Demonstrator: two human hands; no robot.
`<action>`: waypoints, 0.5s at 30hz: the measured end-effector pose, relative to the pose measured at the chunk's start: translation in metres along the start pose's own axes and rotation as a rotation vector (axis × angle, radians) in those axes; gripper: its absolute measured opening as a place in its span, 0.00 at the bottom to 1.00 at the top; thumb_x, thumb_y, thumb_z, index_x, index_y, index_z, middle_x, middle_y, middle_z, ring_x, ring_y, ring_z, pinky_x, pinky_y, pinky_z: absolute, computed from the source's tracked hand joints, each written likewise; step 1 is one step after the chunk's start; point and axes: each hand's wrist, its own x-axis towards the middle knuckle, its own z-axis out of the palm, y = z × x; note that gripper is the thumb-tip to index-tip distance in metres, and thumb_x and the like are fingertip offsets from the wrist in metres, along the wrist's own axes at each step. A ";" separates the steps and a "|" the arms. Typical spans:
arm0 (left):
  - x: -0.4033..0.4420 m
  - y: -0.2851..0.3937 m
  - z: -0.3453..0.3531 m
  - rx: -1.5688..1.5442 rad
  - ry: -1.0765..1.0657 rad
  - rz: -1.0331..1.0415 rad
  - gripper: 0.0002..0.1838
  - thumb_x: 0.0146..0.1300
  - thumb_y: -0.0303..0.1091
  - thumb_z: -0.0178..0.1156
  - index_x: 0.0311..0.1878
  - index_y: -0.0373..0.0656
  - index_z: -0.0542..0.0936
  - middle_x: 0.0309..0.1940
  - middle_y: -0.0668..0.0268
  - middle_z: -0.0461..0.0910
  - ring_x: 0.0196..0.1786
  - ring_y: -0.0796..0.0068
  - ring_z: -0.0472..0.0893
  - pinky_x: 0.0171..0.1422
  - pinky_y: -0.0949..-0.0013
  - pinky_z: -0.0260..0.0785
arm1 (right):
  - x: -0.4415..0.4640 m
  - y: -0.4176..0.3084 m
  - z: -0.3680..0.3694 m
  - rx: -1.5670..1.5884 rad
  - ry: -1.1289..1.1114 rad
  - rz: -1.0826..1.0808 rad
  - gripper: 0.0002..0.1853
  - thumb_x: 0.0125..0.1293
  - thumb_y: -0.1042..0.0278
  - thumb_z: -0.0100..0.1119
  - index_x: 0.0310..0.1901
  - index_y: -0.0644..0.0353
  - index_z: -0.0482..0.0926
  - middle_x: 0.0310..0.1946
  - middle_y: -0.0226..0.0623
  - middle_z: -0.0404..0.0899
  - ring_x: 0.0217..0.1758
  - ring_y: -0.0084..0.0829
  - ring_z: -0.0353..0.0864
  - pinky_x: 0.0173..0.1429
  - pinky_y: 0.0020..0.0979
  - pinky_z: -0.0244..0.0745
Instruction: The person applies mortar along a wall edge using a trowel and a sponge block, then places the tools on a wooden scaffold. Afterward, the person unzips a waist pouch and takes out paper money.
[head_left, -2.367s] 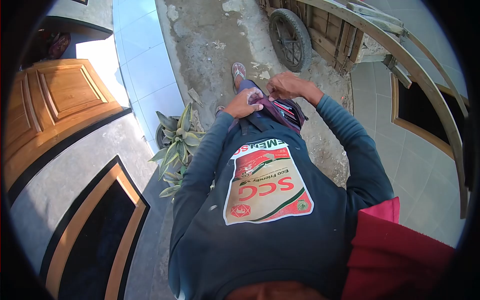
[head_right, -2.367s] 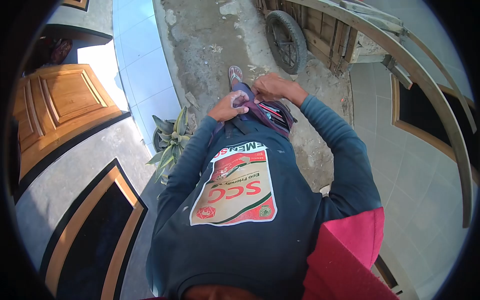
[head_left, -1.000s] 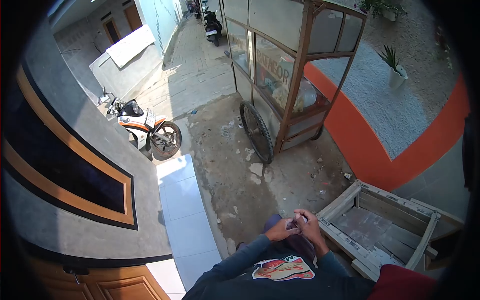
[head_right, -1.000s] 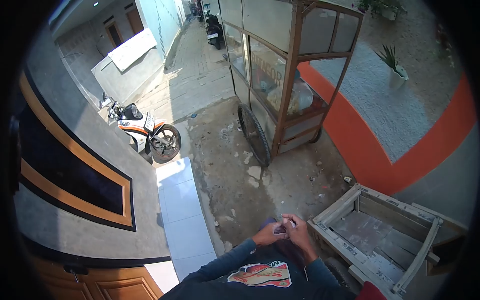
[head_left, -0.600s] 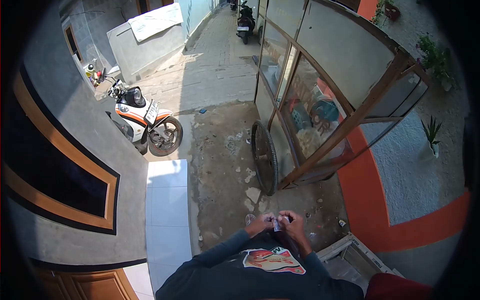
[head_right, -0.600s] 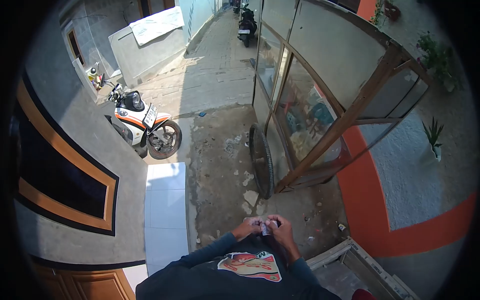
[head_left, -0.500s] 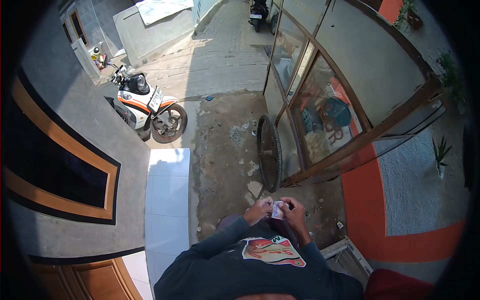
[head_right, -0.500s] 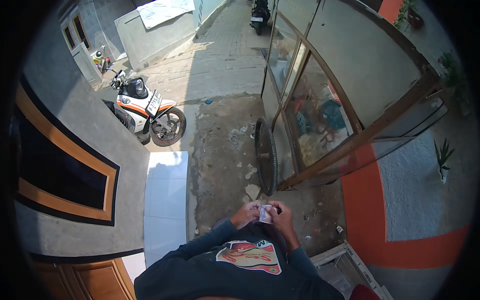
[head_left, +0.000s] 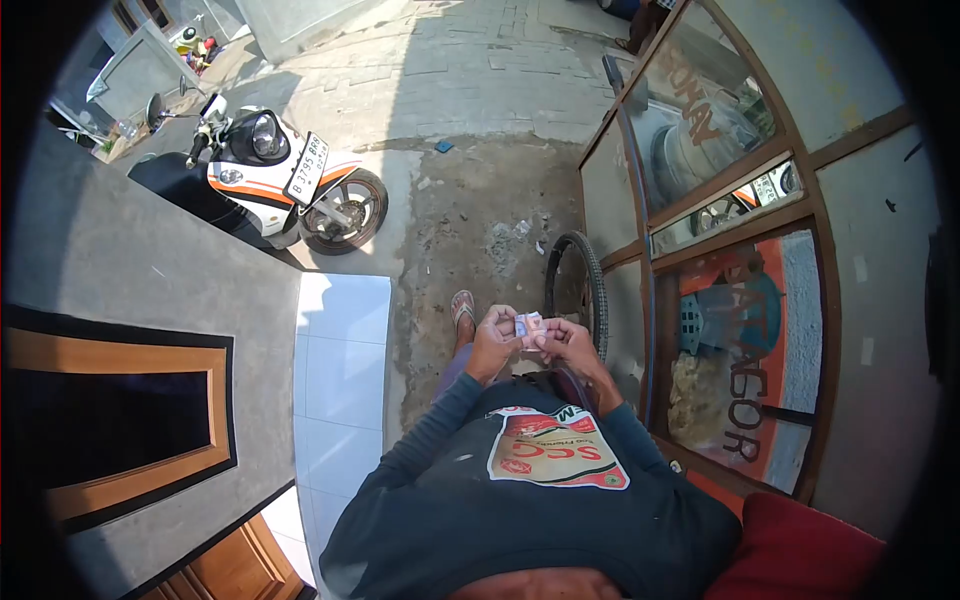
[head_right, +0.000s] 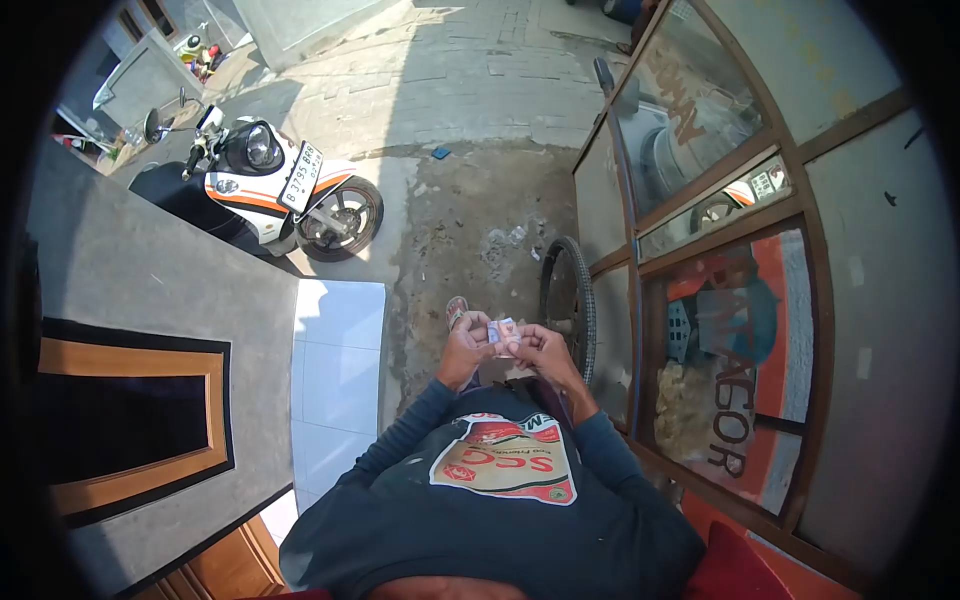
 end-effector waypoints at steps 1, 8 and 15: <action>0.029 0.007 -0.017 0.198 0.017 0.008 0.26 0.53 0.15 0.63 0.52 0.40 0.63 0.45 0.55 0.80 0.49 0.70 0.82 0.53 0.70 0.76 | 0.031 -0.001 -0.005 -0.098 0.076 -0.001 0.12 0.60 0.69 0.70 0.41 0.65 0.79 0.26 0.29 0.80 0.25 0.17 0.76 0.29 0.20 0.72; 0.170 0.112 -0.052 0.361 -0.007 -0.125 0.30 0.54 0.19 0.66 0.58 0.39 0.63 0.43 0.56 0.82 0.45 0.71 0.83 0.45 0.71 0.77 | 0.178 -0.114 0.001 -0.495 0.241 -0.202 0.10 0.61 0.66 0.67 0.34 0.65 0.81 0.22 0.25 0.77 0.25 0.15 0.71 0.31 0.23 0.68; 0.276 0.156 -0.104 0.369 0.046 -0.152 0.32 0.58 0.28 0.68 0.62 0.41 0.62 0.39 0.58 0.82 0.39 0.75 0.82 0.42 0.73 0.76 | 0.344 -0.238 -0.078 0.030 0.576 -0.359 0.10 0.68 0.62 0.61 0.34 0.60 0.79 0.20 0.25 0.76 0.20 0.16 0.72 0.27 0.19 0.69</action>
